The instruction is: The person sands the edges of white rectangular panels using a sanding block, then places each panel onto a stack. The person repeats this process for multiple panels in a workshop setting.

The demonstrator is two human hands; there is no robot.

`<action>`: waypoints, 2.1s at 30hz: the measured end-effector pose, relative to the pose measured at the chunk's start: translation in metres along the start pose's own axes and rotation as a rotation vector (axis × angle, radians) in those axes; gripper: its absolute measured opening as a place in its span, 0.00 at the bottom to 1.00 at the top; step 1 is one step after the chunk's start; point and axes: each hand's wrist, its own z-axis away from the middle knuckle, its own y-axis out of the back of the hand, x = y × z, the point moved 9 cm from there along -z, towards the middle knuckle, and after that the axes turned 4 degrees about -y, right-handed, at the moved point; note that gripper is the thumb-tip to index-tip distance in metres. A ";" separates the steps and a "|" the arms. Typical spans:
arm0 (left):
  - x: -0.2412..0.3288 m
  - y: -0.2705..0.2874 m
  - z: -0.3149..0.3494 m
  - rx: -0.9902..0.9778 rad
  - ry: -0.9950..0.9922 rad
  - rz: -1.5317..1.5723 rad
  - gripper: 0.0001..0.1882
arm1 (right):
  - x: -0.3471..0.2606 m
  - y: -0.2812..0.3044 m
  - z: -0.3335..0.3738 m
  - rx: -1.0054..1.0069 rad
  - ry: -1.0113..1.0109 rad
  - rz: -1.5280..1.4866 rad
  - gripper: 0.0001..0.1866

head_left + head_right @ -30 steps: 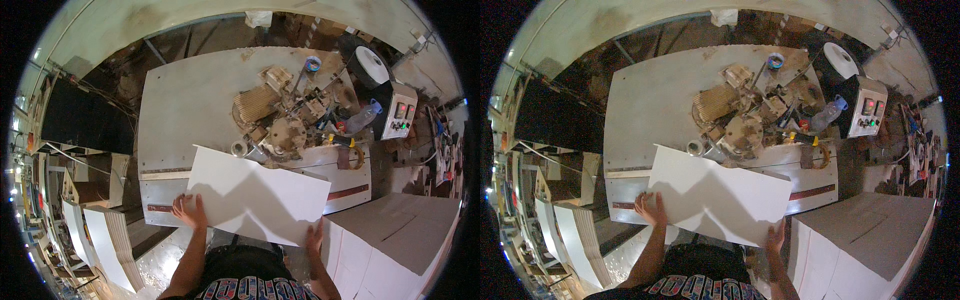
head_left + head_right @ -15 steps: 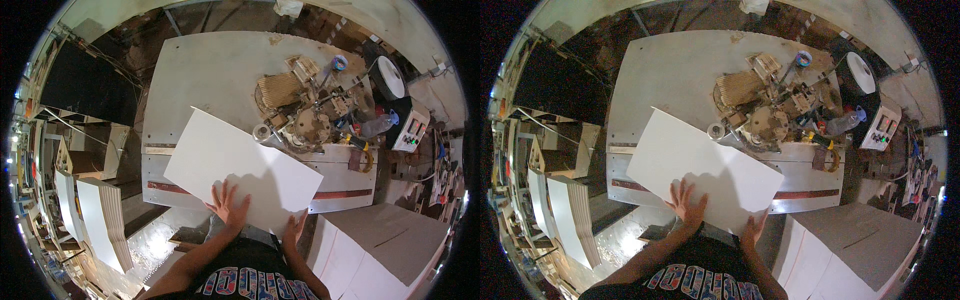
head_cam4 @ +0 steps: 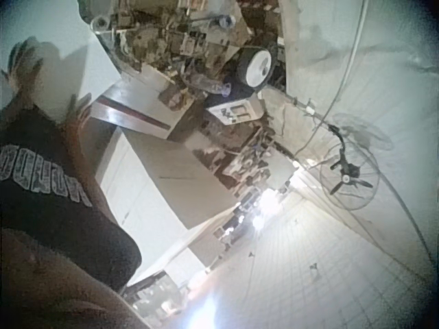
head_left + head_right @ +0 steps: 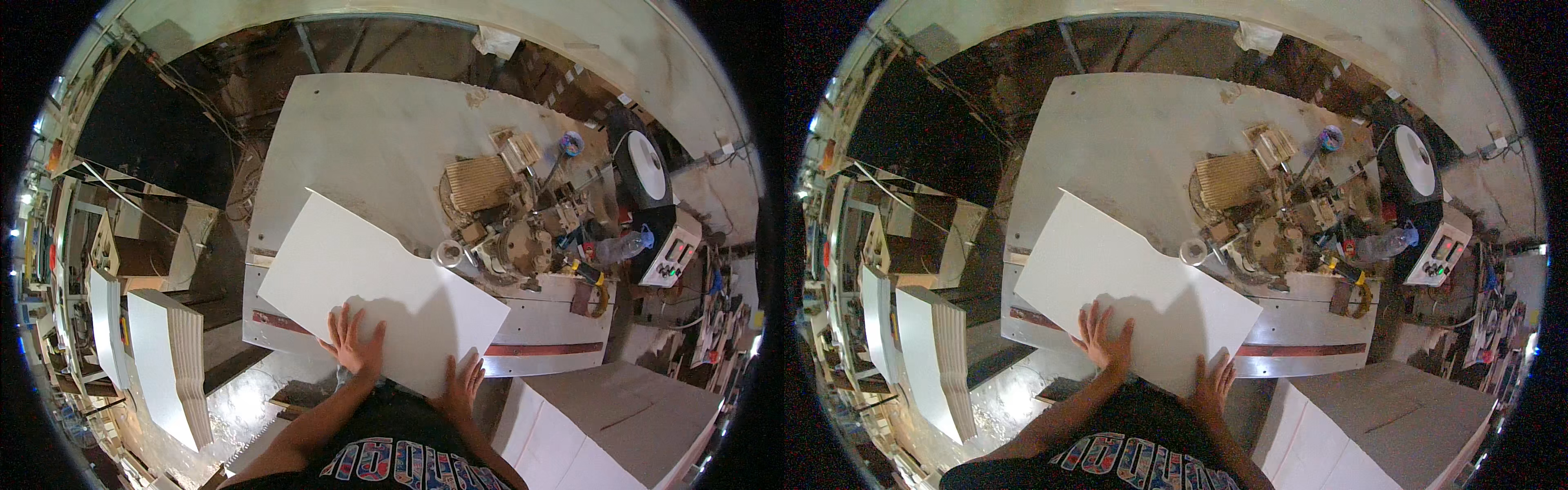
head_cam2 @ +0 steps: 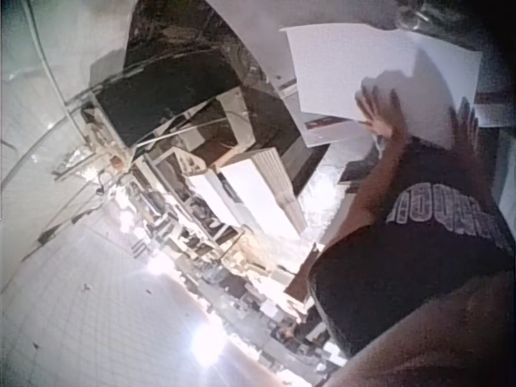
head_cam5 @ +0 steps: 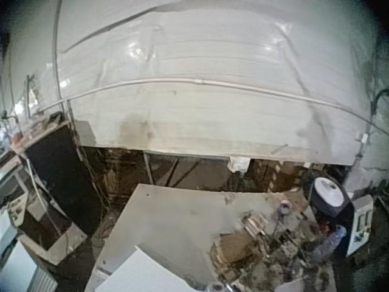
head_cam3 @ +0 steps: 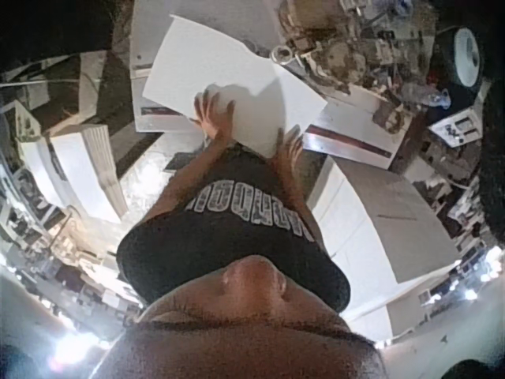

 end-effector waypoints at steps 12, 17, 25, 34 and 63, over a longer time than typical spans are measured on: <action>-0.037 0.035 -0.082 0.001 -0.014 -0.025 0.40 | -0.090 0.014 -0.038 0.067 0.100 -0.017 0.81; -0.093 0.063 -0.156 0.084 -0.048 -0.058 0.50 | -0.116 0.013 -0.050 0.054 0.115 -0.024 0.80; -0.193 0.135 -0.311 0.204 0.003 -0.169 0.50 | -0.152 0.012 -0.071 0.125 0.187 -0.036 0.76; -0.247 0.179 -0.344 0.149 0.147 -0.224 0.43 | -0.182 -0.005 -0.089 -0.023 0.230 0.133 0.77; -0.209 0.153 -0.232 0.459 0.107 1.343 0.31 | -0.036 0.139 -0.117 0.376 -0.074 -2.321 0.36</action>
